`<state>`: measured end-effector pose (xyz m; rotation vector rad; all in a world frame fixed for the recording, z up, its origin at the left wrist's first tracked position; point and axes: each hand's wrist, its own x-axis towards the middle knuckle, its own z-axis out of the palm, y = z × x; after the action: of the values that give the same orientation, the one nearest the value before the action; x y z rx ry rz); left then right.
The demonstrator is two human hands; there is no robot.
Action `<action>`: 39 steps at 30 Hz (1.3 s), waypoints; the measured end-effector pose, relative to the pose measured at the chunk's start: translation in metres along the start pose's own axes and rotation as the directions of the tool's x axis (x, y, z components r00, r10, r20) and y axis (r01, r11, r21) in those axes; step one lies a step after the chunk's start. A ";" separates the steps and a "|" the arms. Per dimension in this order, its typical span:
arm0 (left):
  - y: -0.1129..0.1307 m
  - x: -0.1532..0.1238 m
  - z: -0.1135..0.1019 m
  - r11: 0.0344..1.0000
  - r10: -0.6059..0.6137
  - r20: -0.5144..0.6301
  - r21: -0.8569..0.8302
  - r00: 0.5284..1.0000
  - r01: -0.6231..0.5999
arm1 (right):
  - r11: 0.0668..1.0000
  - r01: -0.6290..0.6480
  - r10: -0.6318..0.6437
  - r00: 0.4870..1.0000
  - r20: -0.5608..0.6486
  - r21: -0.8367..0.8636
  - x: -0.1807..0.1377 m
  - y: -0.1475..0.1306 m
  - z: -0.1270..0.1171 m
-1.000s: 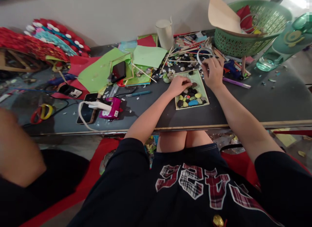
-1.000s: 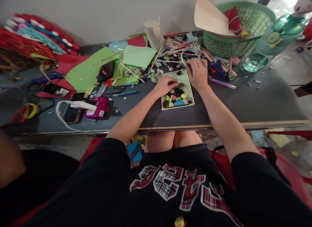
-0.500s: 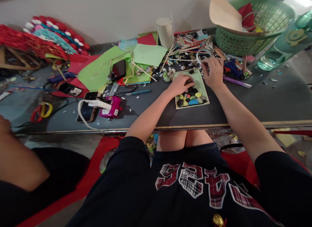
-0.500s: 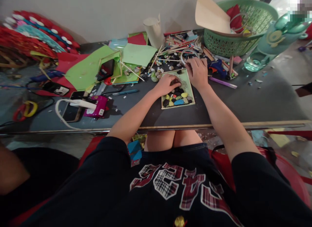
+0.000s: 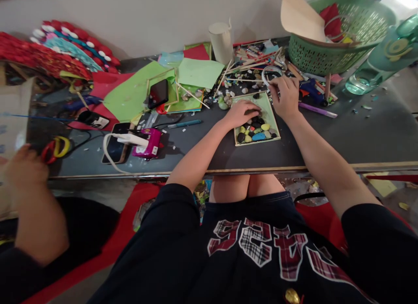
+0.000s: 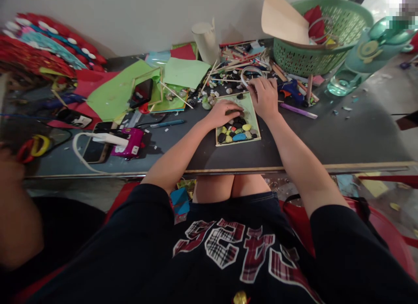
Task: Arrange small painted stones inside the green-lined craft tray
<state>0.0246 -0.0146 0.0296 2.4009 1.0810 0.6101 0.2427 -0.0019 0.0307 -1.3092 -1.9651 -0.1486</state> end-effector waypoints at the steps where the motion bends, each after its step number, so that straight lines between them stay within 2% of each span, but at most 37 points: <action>1: 0.000 0.000 0.000 1.000 0.023 0.020 -0.009 1.000 -0.023 | 1.000 0.002 -0.002 1.000 0.000 -0.001 0.000 0.000 0.000; 8: 0.003 0.000 -0.002 1.000 0.018 0.044 -0.008 0.999 -0.018 | 1.000 -0.020 0.019 1.000 0.015 0.017 0.001 -0.006 -0.004; 16: -0.006 0.001 0.002 0.995 0.095 0.066 -0.036 0.993 -0.093 | 1.000 -0.011 0.010 0.998 0.058 0.021 0.001 -0.007 -0.005; 24: -0.003 -0.001 -0.001 0.993 0.113 0.092 0.020 0.989 -0.115 | 1.000 -0.008 0.007 0.998 0.063 0.012 0.001 -0.007 -0.006; 33: 0.000 0.000 0.001 0.999 0.035 0.059 -0.017 0.998 -0.034 | 1.000 -0.025 0.026 0.996 0.088 -0.008 0.002 -0.007 -0.007; 39: 0.001 -0.002 -0.004 0.993 0.100 0.122 -0.072 0.987 -0.092 | 1.000 -0.012 0.012 0.996 0.089 0.001 0.002 -0.008 -0.007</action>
<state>0.0218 -0.0157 0.0334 2.4096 0.8839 0.5100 0.2397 -0.0077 0.0395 -1.3473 -2.0313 -0.0846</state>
